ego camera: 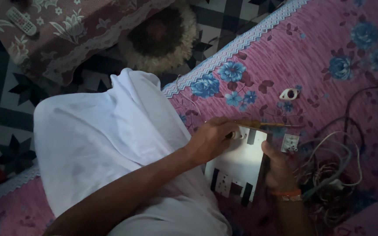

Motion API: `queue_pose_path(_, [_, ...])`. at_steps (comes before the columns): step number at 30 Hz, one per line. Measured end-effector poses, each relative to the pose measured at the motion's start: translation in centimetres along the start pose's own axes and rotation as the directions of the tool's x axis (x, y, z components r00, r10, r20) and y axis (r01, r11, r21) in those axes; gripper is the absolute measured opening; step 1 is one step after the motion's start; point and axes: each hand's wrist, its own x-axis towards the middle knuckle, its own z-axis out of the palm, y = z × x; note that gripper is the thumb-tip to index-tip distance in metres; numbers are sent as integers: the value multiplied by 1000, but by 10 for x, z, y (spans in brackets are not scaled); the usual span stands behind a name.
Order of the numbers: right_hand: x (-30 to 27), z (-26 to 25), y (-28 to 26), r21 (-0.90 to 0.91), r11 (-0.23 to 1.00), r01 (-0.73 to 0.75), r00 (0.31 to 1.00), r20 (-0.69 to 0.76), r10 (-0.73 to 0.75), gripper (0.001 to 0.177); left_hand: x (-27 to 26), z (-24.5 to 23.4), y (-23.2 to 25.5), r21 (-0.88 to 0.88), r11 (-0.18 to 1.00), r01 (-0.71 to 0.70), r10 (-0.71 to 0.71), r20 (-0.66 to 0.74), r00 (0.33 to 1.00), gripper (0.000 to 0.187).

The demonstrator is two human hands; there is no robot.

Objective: The person assembles and repairs an electrical switchboard by attaching a light socket and switches, connecting wires by hand, and tightening screws using a screwdriver.

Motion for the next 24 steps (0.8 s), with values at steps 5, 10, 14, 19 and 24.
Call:
queue_pose_path(5, [-4,21,-8,-118,993,14,992,-122,-28,43,8,3,2,-29,999,15,-16,-36,999,25])
queue_pose_path(10, [-15,54,-11,-94,994,-49,989,-147,35,40,3,-2,9,50,995,84,-81,-62,995,17])
queue_pose_path(14, [-16,78,-8,-95,995,-27,998,-55,22,42,-4,-8,6,61,995,75,-72,-58,996,15])
queue_pose_path(19, [-19,102,-18,-144,990,0,998,-54,-8,52,-1,-18,11,52,995,83,-84,34,996,35])
queue_pose_path(24, [-32,115,-25,-77,994,78,988,140,-67,57,19,-36,10,-72,991,-115,119,67,991,59])
